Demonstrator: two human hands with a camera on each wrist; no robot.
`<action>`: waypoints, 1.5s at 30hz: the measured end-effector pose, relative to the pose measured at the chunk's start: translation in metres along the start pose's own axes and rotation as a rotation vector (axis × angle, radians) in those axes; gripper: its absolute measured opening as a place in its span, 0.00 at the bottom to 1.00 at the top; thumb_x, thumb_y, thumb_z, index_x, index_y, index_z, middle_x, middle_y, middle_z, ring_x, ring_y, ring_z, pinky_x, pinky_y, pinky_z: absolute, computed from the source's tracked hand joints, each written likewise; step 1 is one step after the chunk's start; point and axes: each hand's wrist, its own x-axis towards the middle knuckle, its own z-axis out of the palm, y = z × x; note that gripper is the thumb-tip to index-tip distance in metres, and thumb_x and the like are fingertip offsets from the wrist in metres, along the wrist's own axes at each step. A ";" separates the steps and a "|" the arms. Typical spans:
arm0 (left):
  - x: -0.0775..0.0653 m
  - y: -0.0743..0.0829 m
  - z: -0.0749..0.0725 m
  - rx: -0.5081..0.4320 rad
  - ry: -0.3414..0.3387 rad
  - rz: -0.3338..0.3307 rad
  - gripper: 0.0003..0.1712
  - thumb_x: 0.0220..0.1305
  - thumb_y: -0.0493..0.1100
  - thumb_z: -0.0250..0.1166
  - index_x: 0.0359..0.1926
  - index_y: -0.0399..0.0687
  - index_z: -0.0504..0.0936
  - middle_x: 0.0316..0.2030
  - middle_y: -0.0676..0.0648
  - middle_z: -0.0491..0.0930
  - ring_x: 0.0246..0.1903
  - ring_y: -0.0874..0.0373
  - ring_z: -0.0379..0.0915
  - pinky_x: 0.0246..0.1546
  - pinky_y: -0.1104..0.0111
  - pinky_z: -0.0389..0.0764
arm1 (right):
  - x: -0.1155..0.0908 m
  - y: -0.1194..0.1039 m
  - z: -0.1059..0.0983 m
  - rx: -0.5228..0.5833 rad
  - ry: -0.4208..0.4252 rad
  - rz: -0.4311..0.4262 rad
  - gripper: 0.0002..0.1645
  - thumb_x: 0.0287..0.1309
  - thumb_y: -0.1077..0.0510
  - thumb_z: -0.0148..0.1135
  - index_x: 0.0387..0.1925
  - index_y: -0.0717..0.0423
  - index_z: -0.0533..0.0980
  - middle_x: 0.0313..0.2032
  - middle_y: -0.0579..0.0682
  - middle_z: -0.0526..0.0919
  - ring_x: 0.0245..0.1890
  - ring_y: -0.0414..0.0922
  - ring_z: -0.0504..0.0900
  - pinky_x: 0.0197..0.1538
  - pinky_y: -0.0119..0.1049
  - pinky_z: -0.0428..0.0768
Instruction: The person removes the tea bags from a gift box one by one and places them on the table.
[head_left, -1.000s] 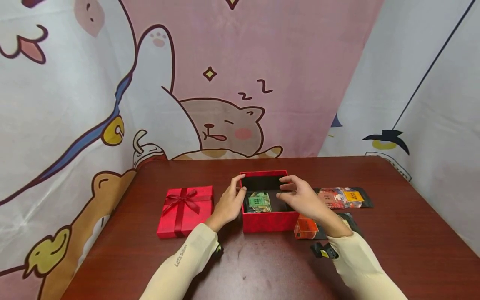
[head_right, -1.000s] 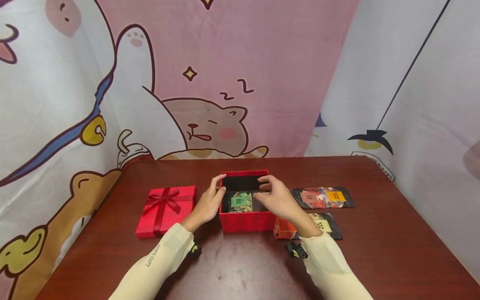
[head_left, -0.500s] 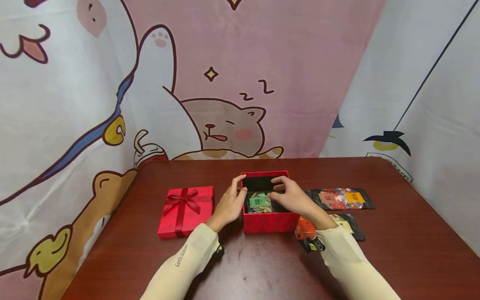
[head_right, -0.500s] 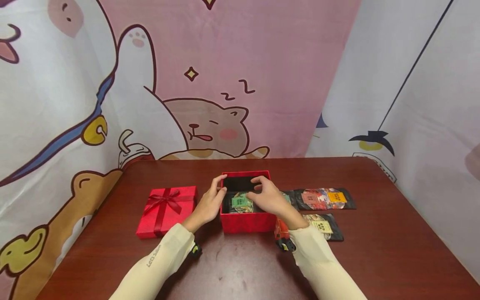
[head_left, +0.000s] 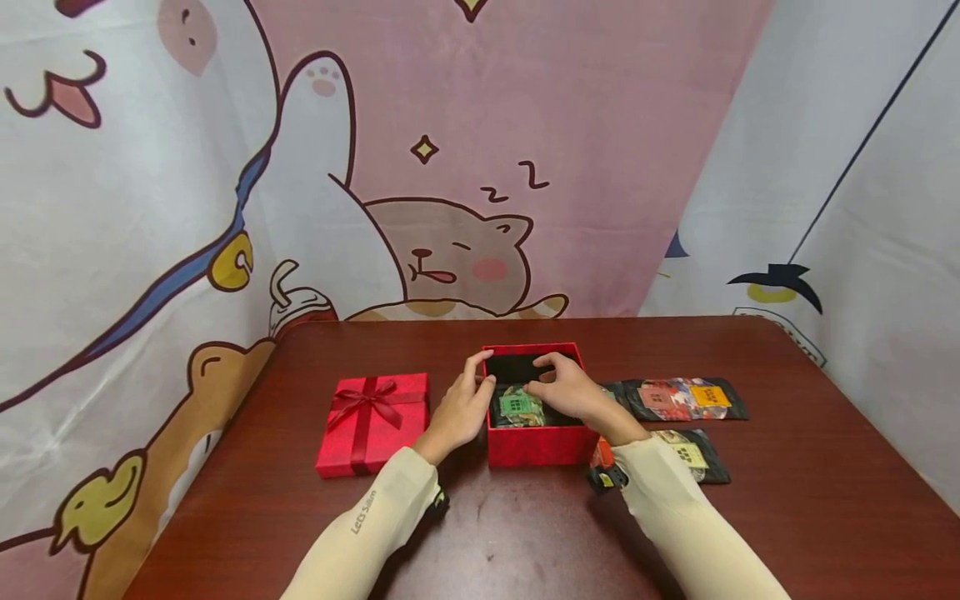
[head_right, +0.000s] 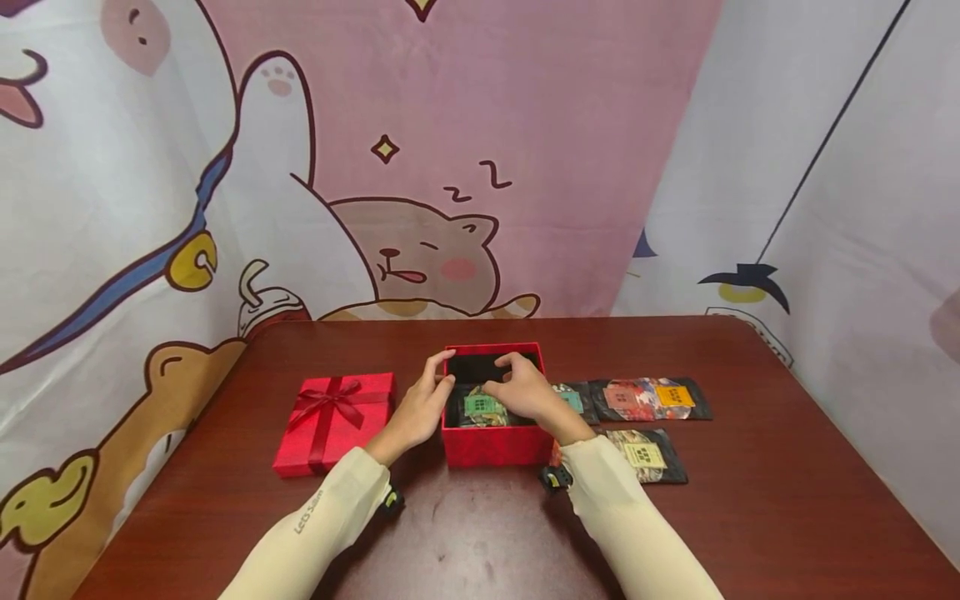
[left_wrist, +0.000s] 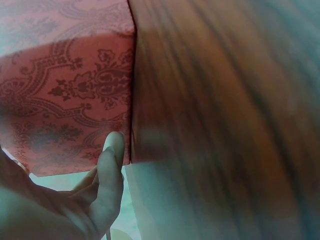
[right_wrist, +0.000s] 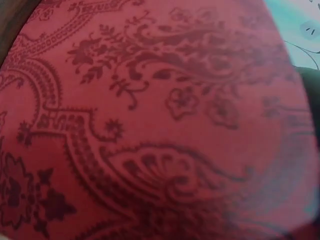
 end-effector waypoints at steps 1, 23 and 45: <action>0.000 0.000 0.000 0.000 -0.002 0.000 0.26 0.76 0.52 0.49 0.71 0.69 0.60 0.50 0.44 0.80 0.49 0.47 0.78 0.47 0.46 0.74 | 0.002 0.001 0.001 0.002 -0.001 0.006 0.32 0.61 0.55 0.63 0.63 0.65 0.66 0.57 0.68 0.73 0.55 0.59 0.76 0.55 0.54 0.75; 0.001 0.002 0.000 0.019 0.004 0.008 0.25 0.76 0.51 0.48 0.71 0.69 0.61 0.51 0.43 0.80 0.49 0.44 0.78 0.45 0.45 0.75 | 0.020 0.003 0.012 -0.059 -0.065 0.144 0.39 0.60 0.53 0.62 0.66 0.70 0.61 0.65 0.67 0.67 0.56 0.58 0.74 0.57 0.53 0.74; 0.000 0.001 -0.001 0.011 -0.012 0.004 0.26 0.76 0.55 0.46 0.71 0.69 0.60 0.52 0.42 0.80 0.51 0.45 0.77 0.49 0.45 0.74 | 0.021 0.005 0.013 -0.053 -0.006 0.079 0.32 0.59 0.56 0.62 0.60 0.71 0.68 0.58 0.65 0.74 0.50 0.53 0.75 0.55 0.47 0.74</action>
